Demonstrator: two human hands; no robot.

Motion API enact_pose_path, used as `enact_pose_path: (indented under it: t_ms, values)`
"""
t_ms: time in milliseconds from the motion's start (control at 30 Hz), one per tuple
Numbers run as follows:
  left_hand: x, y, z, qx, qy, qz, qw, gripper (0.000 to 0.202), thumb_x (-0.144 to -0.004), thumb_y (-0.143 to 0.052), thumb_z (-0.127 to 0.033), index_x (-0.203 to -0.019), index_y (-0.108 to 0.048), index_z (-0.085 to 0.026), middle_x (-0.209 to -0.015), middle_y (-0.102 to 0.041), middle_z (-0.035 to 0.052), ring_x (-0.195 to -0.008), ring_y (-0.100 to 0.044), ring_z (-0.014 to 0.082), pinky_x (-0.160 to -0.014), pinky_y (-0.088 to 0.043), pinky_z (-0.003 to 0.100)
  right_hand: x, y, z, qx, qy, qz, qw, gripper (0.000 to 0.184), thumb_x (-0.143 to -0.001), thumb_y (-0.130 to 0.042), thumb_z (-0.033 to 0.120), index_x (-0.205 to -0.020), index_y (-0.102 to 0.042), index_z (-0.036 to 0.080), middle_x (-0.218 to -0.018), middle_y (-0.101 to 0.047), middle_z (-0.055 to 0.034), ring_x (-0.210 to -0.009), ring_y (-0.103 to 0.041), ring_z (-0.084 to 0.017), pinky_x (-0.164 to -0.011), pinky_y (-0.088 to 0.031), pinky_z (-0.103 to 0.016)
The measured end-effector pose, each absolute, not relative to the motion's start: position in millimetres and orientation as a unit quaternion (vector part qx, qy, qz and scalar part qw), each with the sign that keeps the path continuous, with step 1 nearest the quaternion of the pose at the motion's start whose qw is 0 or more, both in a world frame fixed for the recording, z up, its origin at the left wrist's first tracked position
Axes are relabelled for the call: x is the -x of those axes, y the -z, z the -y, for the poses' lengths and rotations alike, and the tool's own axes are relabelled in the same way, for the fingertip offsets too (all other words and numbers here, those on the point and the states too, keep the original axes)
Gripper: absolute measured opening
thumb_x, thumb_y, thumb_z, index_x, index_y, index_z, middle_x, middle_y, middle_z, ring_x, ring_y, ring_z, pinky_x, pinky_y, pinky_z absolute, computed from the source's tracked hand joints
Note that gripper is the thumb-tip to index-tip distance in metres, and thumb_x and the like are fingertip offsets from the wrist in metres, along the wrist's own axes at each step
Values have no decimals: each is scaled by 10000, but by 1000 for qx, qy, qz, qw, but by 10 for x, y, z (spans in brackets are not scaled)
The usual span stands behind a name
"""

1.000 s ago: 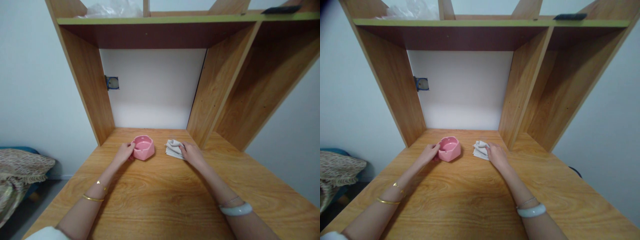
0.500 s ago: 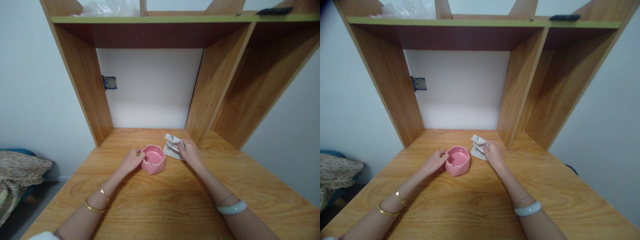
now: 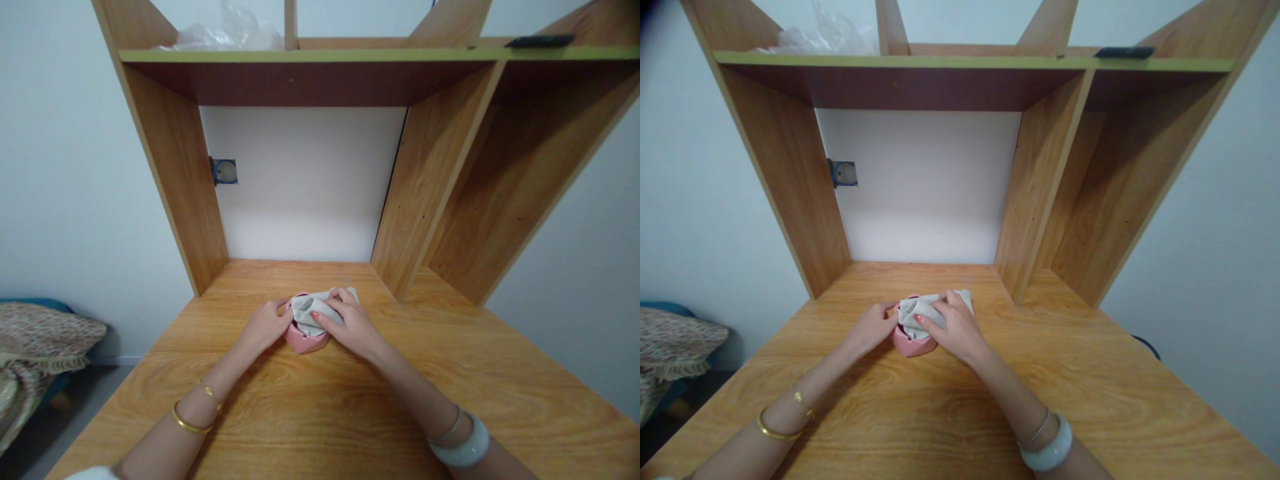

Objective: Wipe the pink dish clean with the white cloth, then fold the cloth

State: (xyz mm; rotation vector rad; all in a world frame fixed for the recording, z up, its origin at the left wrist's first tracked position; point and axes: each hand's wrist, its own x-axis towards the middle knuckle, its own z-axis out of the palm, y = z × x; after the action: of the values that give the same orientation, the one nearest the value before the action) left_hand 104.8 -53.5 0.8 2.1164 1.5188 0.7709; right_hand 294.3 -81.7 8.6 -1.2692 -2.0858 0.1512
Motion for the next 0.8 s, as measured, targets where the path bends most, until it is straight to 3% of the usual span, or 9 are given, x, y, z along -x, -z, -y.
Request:
enact_pose_path:
  t_ms: [167,300,367,500,667,800]
  values:
    - [-1095,-113,636,-777,-253,-558,144,364,-797,-399,-354,-1078,-594,-229,-892,-674,59,-801,-612,213,-641,-384,233,-2932,60,715,511,-61,766,385,197,-754,-501,281,-920,-536,183,-905,-498,-55,-887,-488,-196,-799,-395,-338]
    - [-1171,-179,732,-785,-216,-576,74,392,-785,-422,-379,-1119,-554,-221,-863,-674,79,-791,-614,247,-653,-394,267,-2939,189,626,568,-57,719,397,605,-623,-572,206,-1180,-349,131,-1087,-469,-114,-1017,-449,-228,-840,-383,-356]
    - [-1219,-196,785,-797,-196,-570,34,438,-783,-424,-390,-1168,-512,-203,-872,-667,102,-796,-612,262,-662,-401,287,-2949,202,613,593,-81,716,360,694,-608,-581,200,-1234,-297,104,-1119,-479,-137,-1032,-459,-232,-840,-382,-336]
    - [-1283,-202,864,-814,-169,-555,-19,529,-777,-428,-410,-1242,-435,-157,-866,-654,133,-788,-608,267,-681,-412,308,-2981,176,619,627,-139,712,286,573,-660,-522,158,-1214,-376,127,-981,-595,-107,-904,-553,-217,-746,-409,-294]
    - [-1244,-124,825,-822,-243,-515,9,544,-820,-386,-407,-1304,-322,-165,-985,-610,109,-898,-571,243,-784,-409,342,-3025,209,599,621,-177,669,368,451,-655,-493,112,-1104,-506,150,-966,-620,-86,-881,-570,-204,-751,-405,-276]
    - [-1248,22,768,-793,-363,-475,114,762,-785,-472,-469,-1364,-102,-139,-1214,-460,140,-1059,-485,238,-885,-368,363,-3054,249,570,624,-186,637,412,343,-686,-458,146,-1020,-532,158,-917,-628,-69,-835,-580,-189,-719,-422,-269]
